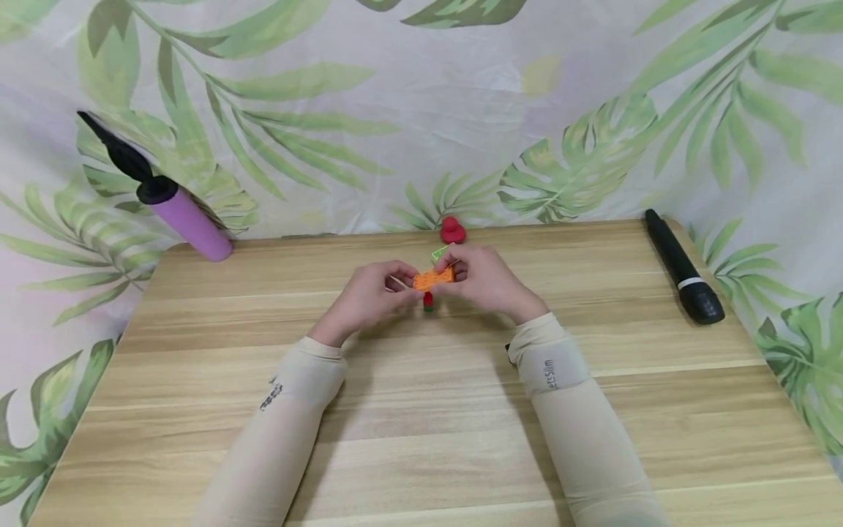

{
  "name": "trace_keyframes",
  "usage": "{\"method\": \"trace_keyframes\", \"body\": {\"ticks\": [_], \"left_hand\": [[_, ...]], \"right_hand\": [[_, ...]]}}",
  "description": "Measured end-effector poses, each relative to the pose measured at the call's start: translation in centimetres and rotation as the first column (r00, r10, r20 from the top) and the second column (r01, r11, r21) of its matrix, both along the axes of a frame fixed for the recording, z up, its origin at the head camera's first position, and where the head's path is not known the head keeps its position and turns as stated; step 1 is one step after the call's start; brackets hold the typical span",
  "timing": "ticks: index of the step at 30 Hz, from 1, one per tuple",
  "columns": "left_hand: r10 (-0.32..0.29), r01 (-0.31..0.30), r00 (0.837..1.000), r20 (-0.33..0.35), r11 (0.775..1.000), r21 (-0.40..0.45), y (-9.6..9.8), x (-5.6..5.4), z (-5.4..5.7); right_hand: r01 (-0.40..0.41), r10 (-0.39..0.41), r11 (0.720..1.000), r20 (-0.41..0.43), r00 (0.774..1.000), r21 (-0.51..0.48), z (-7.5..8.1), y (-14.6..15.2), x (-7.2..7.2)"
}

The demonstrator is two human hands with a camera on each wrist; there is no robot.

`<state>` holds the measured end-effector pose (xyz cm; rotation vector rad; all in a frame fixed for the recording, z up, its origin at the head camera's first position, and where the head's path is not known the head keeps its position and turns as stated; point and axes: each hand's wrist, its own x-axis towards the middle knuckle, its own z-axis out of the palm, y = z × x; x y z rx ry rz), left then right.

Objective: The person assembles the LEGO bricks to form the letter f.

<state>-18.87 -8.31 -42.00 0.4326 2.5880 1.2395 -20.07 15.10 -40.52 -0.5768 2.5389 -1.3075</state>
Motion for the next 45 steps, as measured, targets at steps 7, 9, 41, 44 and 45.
{"method": "trace_keyframes", "body": {"ticks": [7,9,41,44,45], "left_hand": [[-0.002,0.002,1.0,-0.012,1.0,-0.019,0.28,-0.1,-0.13],[-0.003,0.003,1.0,-0.004,1.0,-0.029,0.3,-0.07,-0.1],[-0.026,0.024,0.999,-0.025,0.996,-0.083,0.4,0.29,-0.36],[-0.034,0.031,0.999,-0.031,0.995,-0.09,0.36,0.31,-0.36],[-0.038,0.035,0.999,-0.032,0.995,-0.092,0.35,0.31,-0.37]], "right_hand": [[-0.011,0.016,0.994,-0.045,0.999,0.108,-0.12,-0.3,-0.05],[-0.026,0.034,0.99,-0.053,0.998,0.141,-0.16,-0.37,-0.11],[-0.076,0.108,0.953,-0.097,0.989,0.292,-0.59,-0.82,0.03],[-0.08,0.117,0.952,-0.108,0.987,0.296,-0.71,-0.94,0.06],[-0.082,0.12,0.951,-0.111,0.987,0.298,-0.71,-0.98,0.09]]}}
